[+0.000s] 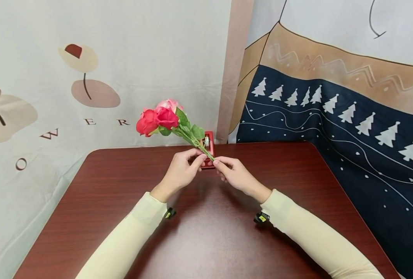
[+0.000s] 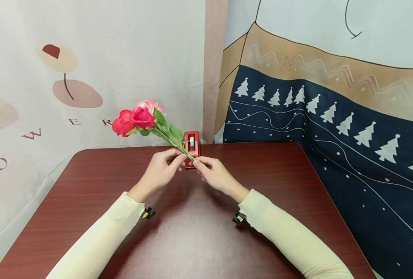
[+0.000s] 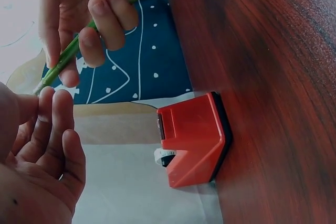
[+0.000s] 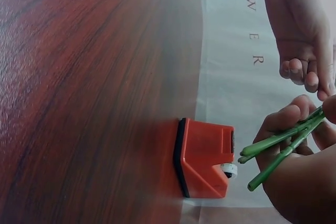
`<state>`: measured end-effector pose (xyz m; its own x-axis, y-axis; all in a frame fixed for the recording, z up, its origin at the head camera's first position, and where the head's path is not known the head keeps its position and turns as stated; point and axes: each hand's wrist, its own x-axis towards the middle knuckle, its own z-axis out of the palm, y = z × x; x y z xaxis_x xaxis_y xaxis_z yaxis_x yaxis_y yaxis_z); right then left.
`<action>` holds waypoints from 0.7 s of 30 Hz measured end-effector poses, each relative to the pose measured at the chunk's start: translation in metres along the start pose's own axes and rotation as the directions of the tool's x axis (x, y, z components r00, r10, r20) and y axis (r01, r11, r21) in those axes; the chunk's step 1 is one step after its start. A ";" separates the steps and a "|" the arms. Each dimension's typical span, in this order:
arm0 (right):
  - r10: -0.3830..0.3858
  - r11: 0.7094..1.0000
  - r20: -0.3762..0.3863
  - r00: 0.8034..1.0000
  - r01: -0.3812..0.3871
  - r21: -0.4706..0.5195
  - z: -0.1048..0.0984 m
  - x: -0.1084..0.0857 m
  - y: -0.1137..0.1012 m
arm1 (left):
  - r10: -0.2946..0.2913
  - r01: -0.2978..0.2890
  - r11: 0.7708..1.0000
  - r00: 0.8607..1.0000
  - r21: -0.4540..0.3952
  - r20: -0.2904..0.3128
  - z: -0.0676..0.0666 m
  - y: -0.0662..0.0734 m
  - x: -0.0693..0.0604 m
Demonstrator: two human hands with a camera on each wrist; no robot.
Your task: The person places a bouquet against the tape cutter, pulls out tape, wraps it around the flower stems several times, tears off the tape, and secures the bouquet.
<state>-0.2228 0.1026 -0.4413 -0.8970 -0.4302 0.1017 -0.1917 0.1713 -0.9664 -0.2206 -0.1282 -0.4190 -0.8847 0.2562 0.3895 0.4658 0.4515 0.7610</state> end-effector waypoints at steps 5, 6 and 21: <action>0.008 1.000 -0.008 1.000 -0.008 -0.004 0.000 -0.001 0.001 | -0.005 0.005 1.000 1.000 0.001 0.006 -0.001 0.000 -0.001; 0.005 1.000 -0.011 1.000 -0.005 -0.010 0.000 -0.001 0.001 | -0.008 0.008 1.000 1.000 0.001 0.008 -0.001 0.000 -0.001; -0.067 0.993 -0.077 0.995 0.059 -0.106 0.001 -0.003 0.003 | -0.035 0.035 0.999 0.999 0.026 0.008 0.000 0.000 0.000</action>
<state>-0.2200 0.1038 -0.4447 -0.9101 -0.3711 0.1843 -0.2852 0.2384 -0.9283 -0.2201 -0.1283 -0.4188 -0.9004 0.2470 0.3582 0.4348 0.4820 0.7606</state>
